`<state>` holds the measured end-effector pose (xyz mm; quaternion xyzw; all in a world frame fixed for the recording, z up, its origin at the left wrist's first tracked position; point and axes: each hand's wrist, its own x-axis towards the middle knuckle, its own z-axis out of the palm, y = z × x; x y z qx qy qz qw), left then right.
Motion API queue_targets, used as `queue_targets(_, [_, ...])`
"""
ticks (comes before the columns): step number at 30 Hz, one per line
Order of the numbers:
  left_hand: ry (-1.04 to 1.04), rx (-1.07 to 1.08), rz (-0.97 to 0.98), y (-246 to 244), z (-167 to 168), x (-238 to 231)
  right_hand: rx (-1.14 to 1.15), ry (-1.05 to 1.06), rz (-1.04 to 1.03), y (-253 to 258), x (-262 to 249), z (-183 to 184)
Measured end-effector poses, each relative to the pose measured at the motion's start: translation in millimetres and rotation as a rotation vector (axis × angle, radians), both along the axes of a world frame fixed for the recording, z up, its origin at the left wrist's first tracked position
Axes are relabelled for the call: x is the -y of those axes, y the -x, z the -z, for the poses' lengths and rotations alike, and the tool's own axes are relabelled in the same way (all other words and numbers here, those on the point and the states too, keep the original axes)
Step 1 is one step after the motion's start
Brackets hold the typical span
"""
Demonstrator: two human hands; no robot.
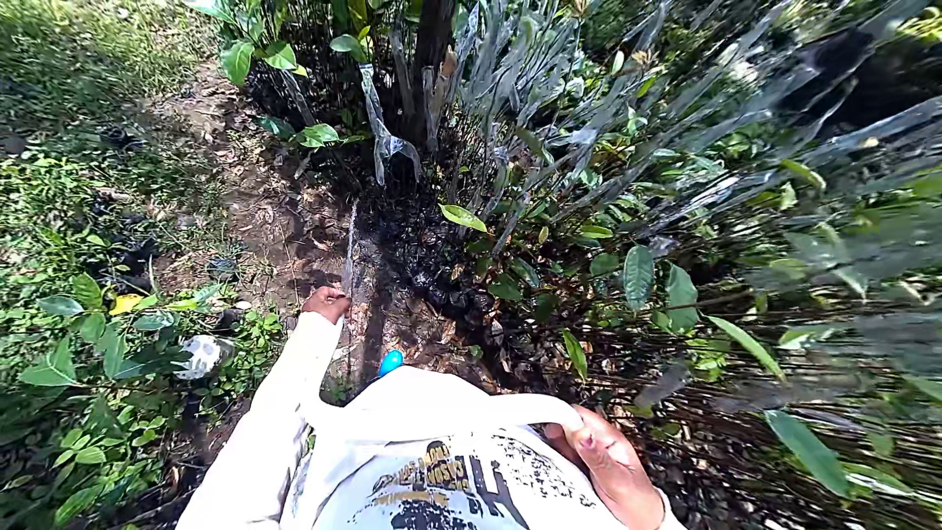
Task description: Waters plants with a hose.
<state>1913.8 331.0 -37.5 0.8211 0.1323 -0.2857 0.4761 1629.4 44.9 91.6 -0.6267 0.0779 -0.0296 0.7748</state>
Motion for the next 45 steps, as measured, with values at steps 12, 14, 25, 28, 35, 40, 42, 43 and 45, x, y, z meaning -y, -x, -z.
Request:
queue_targets(12, [0.013,-0.007,0.125,-48,0,0,-0.043,0.086,0.074,-28,-21,-4])
queue_targets(14, [0.026,0.003,0.182,-57,2,0,-0.057,0.116,0.105,-32,-28,-4])
queue_targets(25, [0.103,-0.016,0.303,-81,7,28,-0.05,0.063,0.203,-34,-55,8])
queue_targets(28, [0.1,0.001,0.287,-83,2,37,-0.055,0.078,0.226,-28,-50,10])
queue_targets(35, [0.054,0.036,0.261,-90,-12,42,-0.02,0.087,0.244,-25,-38,12])
queue_targets(40, [0.035,0.011,0.322,-95,-19,46,0.012,0.069,0.225,-31,-46,3])
queue_targets(42, [0.075,0.006,0.343,-100,-19,45,-0.015,0.048,0.225,-35,-53,-7])
queue_targets(43, [0.098,-0.003,0.35,-104,-19,45,-0.027,0.052,0.233,-38,-57,-11])
queue_targets(45, [0.141,-0.034,0.358,-113,-24,46,-0.035,0.075,0.252,-45,-66,-18])
